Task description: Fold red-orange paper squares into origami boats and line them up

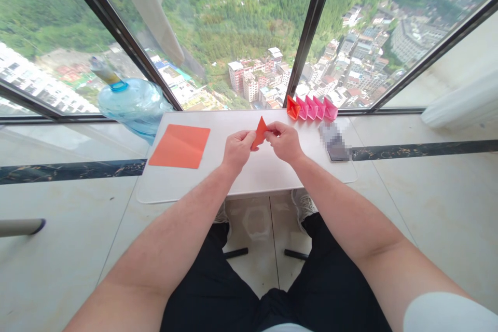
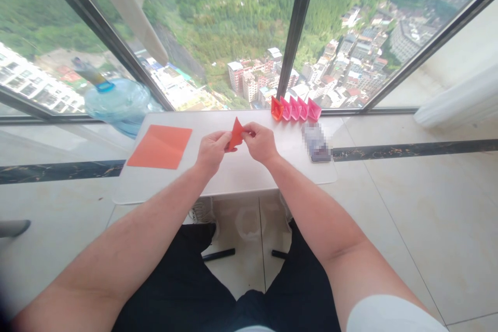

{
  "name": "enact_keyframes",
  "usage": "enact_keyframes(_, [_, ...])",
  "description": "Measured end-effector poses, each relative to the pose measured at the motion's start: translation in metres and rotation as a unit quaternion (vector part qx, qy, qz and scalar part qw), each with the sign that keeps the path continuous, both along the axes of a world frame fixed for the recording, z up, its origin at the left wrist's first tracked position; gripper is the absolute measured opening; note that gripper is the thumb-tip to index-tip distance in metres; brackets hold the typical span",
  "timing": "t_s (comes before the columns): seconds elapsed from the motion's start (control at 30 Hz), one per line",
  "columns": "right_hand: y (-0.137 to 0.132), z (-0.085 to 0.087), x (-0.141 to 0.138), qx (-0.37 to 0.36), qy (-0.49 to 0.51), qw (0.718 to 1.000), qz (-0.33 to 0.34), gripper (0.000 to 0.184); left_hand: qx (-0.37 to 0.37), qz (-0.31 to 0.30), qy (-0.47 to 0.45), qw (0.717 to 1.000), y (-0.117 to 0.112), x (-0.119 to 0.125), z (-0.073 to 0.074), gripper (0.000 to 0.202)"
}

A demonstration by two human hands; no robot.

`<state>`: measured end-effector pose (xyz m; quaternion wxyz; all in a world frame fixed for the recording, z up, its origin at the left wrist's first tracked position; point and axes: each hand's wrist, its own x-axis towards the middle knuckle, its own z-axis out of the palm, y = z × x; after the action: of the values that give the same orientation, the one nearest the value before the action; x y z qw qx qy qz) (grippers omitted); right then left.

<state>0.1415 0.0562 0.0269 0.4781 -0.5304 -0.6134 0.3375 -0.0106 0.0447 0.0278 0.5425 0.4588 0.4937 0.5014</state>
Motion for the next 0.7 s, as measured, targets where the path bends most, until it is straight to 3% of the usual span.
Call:
enact_keyframes(0.27, [0.0005, -0.0021, 0.0013, -0.010, -0.014, 1.000, 0.009, 0.021, 0.006, -0.098, -0.027, 0.995, -0.0030, -0.0024, 0.0052, 0.059])
enact_keyframes(0.37, [0.0002, -0.0027, 0.0004, -0.037, -0.005, 0.999, 0.027, 0.025, 0.014, -0.092, -0.018, 0.996, -0.0034, -0.0025, 0.0056, 0.057])
enact_keyframes(0.57, [0.0023, 0.0008, 0.0066, -0.133, 0.102, 0.979, 0.119, 0.042, 0.038, -0.104, 0.026, 0.994, -0.0009, -0.0068, 0.0066, 0.052])
enact_keyframes(0.7, [0.0021, 0.0038, 0.0066, -0.136, 0.094, 0.978, 0.124, 0.040, 0.045, -0.108, 0.058, 0.991, 0.0016, -0.0081, 0.0058, 0.049])
